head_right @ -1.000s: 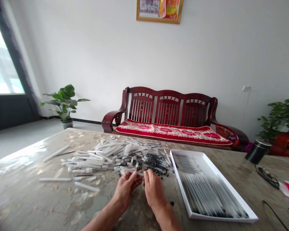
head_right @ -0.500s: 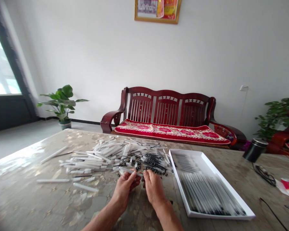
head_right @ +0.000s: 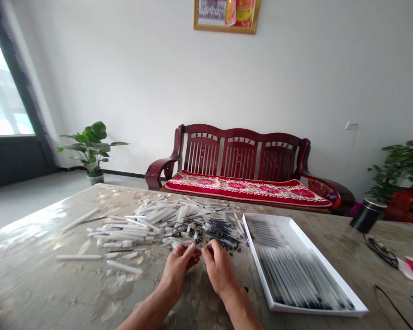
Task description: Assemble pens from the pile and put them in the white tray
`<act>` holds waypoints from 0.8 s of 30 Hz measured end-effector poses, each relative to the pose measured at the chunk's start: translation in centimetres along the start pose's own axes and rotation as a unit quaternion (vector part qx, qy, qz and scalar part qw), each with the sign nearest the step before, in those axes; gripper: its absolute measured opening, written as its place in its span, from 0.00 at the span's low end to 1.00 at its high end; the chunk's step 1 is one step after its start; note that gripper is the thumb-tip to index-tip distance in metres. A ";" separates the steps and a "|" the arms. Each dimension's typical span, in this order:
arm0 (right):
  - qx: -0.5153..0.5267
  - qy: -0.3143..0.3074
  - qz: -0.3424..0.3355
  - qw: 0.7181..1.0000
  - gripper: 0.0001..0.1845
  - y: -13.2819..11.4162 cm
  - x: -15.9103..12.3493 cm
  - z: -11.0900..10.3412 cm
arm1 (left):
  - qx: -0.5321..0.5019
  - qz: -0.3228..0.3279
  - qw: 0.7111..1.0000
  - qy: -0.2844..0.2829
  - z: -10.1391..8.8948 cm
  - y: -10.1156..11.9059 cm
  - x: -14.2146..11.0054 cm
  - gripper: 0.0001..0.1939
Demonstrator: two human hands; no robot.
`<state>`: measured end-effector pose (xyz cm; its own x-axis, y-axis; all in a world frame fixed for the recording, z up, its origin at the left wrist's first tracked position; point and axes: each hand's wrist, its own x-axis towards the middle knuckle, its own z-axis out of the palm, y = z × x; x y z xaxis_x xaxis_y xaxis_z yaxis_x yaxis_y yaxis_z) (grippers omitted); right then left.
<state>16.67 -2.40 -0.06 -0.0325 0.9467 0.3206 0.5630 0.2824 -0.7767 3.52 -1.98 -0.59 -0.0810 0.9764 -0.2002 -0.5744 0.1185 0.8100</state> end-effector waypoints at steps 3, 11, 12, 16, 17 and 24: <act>0.013 0.009 0.021 1.000 0.25 0.1 0.1 0.2 | 0.003 0.003 1.000 -0.009 0.1 0.0 0.0 0.27; -0.004 0.013 0.009 1.000 0.22 0.1 -0.1 0.4 | 0.011 0.005 1.000 -0.005 0.2 0.1 0.0 0.27; 0.000 0.011 0.018 1.000 0.24 0.2 -0.1 0.5 | 0.015 0.009 1.000 -0.010 0.1 0.1 0.0 0.27; 0.031 0.005 0.037 0.999 0.28 0.5 -0.1 0.7 | 0.027 0.015 0.999 -0.010 0.1 -0.1 0.1 0.26; 0.029 0.003 0.030 0.999 0.27 0.4 -0.1 0.7 | 0.029 0.016 0.999 -0.008 0.0 -0.1 0.1 0.26; 0.108 -0.028 0.095 0.989 0.27 -0.3 0.0 0.7 | 0.041 0.049 0.997 -0.035 0.0 0.1 0.1 0.24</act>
<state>15.88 -2.41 -0.18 0.0070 0.9912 0.1323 0.3734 0.1201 -0.9199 3.42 -1.86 -0.56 -0.0747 0.9940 -0.0805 -0.4980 0.0327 0.8666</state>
